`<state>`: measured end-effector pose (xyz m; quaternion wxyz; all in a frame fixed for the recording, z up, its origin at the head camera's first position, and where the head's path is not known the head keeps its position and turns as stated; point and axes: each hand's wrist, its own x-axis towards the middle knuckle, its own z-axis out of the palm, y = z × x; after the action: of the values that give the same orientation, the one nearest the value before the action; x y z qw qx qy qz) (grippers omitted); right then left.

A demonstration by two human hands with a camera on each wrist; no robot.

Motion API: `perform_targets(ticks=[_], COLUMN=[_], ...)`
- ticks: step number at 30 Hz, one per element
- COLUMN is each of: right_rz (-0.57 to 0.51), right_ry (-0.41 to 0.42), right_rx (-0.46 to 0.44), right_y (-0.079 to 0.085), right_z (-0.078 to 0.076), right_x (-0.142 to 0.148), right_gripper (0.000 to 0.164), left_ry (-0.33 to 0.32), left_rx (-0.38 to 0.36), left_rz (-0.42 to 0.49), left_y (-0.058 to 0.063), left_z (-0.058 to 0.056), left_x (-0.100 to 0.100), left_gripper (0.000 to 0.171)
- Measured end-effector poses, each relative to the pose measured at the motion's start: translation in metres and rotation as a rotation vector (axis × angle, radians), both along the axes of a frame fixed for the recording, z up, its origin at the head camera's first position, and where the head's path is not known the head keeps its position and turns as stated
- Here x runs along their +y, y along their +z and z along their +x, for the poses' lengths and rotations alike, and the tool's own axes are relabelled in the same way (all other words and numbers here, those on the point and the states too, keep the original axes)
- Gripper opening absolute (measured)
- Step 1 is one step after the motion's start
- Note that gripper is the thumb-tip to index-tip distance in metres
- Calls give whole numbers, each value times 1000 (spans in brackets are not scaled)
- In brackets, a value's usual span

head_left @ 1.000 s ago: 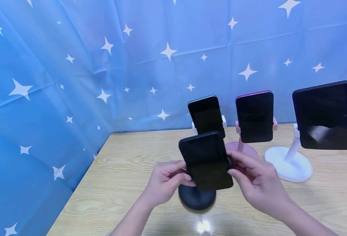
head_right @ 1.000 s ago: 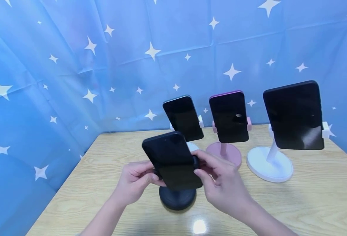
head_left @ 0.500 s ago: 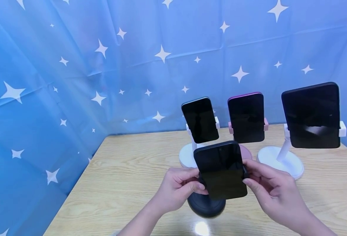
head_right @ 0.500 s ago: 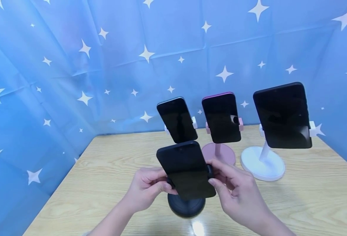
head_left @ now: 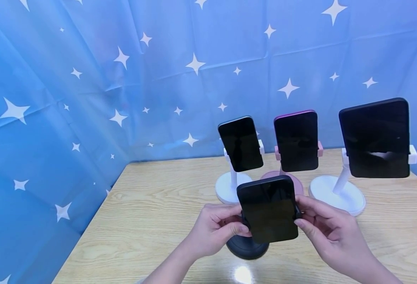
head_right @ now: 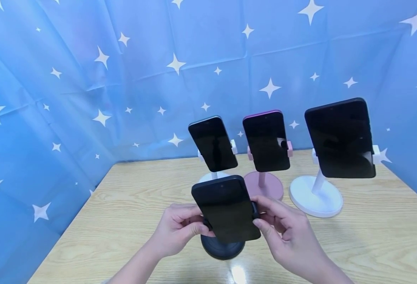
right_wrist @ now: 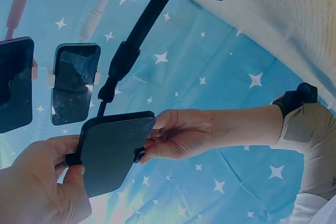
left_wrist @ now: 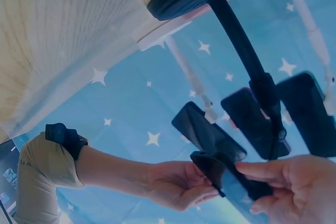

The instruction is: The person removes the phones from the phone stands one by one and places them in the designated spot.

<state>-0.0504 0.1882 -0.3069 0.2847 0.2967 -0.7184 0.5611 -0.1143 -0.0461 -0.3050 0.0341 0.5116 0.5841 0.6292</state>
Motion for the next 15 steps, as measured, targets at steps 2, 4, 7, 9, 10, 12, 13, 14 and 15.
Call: perform_targets(ticks=[2,4,7,9,10,12,13,14,15], right_rz=[-3,1,9,3,9,7,8,19,40], right_ry=[0,-12,-32,-31,-42,-32,-28,-37,-57], right_rx=[-1,-3,-12,-20,-27,-31,-35,-42,-48], right_y=[0,0,1,1,1,1,1,1,2], right_z=[0,1,2,3,4,4,4,5,6], right_x=[0,0,0,0,1,1,2,2,3], right_gripper=[46,47,48,48,48,49,49,50,51], left_ry=[4,6,5,3,6,15,22,27,32], left_rx=[3,2,-1,-4,-5,-9,-4,1,4], left_rz=[-7,-9,-13,-17,-22,-33,-40,-46,-52], left_y=[0,0,1,2,2,3,4,5,5], left_z=[0,0,0,1,1,1,1,1,0], left_x=[0,-1,-1,-1,-2,-2,-2,-2,-3], left_gripper=[27,28,28,27,27,27,26,26,26])
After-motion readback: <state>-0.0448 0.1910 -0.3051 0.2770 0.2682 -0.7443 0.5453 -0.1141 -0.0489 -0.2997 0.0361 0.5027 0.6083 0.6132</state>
